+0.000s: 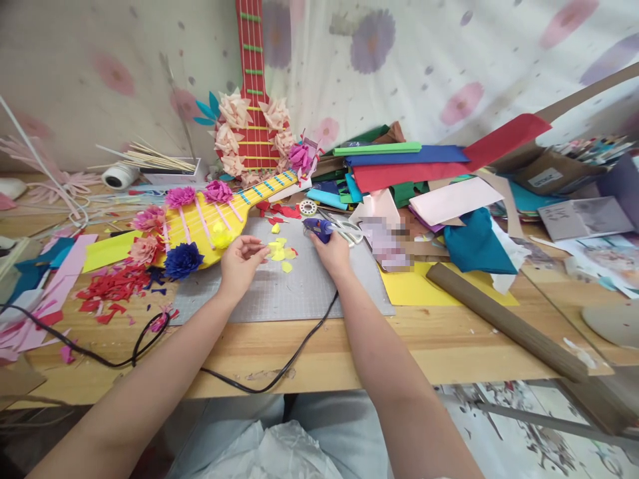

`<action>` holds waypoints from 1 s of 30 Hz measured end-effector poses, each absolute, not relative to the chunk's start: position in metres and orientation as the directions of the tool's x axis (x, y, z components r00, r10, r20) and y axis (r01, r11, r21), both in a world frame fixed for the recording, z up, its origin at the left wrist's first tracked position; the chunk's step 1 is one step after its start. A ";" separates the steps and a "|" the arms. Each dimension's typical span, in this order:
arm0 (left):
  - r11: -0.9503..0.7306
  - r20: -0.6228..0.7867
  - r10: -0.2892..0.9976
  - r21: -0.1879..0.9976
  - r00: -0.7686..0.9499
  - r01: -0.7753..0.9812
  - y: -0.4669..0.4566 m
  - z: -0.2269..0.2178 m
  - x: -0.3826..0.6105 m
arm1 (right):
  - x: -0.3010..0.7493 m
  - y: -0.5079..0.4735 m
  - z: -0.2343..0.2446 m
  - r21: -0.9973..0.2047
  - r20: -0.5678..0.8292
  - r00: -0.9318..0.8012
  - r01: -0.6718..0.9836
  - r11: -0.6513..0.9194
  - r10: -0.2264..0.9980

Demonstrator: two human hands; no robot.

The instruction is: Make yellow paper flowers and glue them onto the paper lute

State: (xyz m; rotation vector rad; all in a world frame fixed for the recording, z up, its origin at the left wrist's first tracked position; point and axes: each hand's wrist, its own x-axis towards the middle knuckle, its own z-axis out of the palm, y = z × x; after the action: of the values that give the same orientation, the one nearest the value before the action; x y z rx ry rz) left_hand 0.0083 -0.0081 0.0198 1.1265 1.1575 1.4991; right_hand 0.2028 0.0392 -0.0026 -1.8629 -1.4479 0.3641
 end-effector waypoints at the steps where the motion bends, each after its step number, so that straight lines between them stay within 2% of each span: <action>1: -0.188 0.164 0.969 0.975 -0.186 -0.117 -0.008 0.027 0.007 | 0.202 0.039 -0.002 -0.677 0.215 0.306 0.731 -0.084 0.928; 5: -0.316 0.284 0.927 0.943 -0.245 -0.102 -0.004 0.067 -0.011 | 0.202 0.036 -0.001 -0.639 0.208 0.278 0.765 -0.085 0.938; 7: -0.328 0.297 0.915 0.941 -0.272 -0.077 0.001 0.089 -0.028 | 0.203 0.035 -0.001 -0.639 0.205 0.274 0.765 -0.084 0.940; 13: -0.126 0.134 0.973 0.990 -0.188 0.056 0.011 0.125 -0.094 | 0.207 0.030 -0.001 -0.623 0.222 0.238 0.781 -0.051 0.946; 18: 0.042 0.002 0.977 0.979 -0.214 0.201 0.008 0.121 -0.125 | 0.208 0.027 0.000 -0.614 0.202 0.217 0.788 -0.049 0.955; 24: 0.144 -0.095 0.972 0.963 -0.214 0.227 0.001 0.111 -0.132 | 0.206 0.024 0.005 -0.593 0.172 0.210 0.802 -0.069 0.962; 27: 0.156 -0.118 0.973 0.971 -0.200 0.183 -0.003 0.111 -0.128 | 0.211 0.017 0.019 -0.475 0.167 0.178 0.877 -0.079 0.970; 30: 0.120 -0.112 0.976 0.992 -0.185 0.034 -0.008 0.111 -0.116 | 0.217 0.005 0.042 -0.295 0.112 0.144 0.950 -0.105 0.983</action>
State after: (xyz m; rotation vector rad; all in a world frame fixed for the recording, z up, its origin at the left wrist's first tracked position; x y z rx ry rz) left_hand -0.1160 -0.0075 0.1115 1.0621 1.4302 1.2316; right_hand 0.2168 0.0048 0.0416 -2.1297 -1.8730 0.1610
